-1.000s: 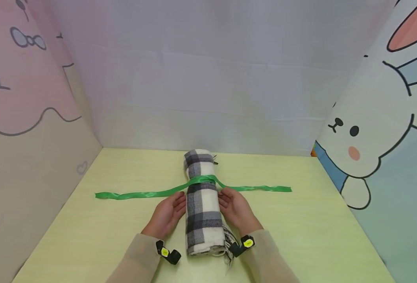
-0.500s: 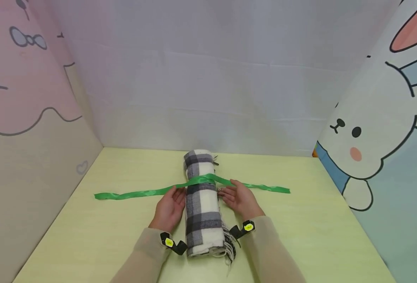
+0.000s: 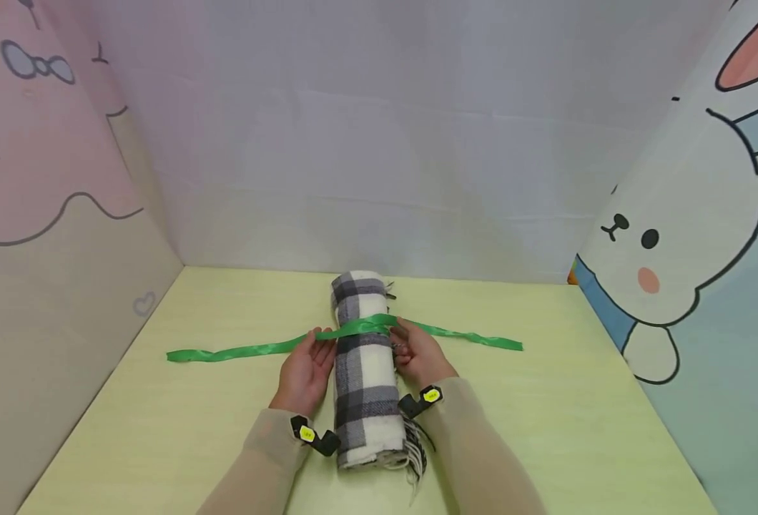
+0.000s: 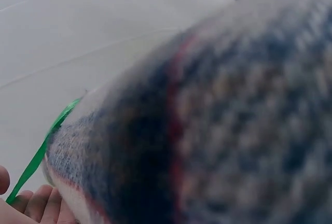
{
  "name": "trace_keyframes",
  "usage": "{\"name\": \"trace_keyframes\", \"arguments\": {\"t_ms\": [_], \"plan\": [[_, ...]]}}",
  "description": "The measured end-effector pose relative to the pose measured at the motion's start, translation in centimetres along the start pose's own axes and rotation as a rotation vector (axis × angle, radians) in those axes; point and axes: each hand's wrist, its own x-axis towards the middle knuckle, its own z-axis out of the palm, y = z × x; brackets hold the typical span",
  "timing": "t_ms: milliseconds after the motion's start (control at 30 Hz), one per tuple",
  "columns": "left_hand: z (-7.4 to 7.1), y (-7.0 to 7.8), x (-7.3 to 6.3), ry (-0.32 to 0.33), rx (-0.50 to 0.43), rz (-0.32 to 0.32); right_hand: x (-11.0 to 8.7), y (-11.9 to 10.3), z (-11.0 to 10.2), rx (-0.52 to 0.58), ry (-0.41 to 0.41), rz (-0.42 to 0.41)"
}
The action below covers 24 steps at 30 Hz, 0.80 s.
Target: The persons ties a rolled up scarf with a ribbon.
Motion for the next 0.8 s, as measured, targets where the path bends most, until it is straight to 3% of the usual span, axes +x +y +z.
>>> {"name": "trace_keyframes", "arguments": {"t_ms": [600,700,800], "plan": [[-0.1,0.0,0.7,-0.028,-0.007,0.05,0.8,-0.3,1.9,0.079,0.2,-0.152],[-0.1,0.0,0.8,-0.024,-0.005,0.052,0.6,-0.1,1.8,0.117,0.187,-0.183],[-0.1,0.0,0.6,-0.02,-0.004,0.055,0.2,0.1,1.4,0.076,0.157,-0.221]]}}
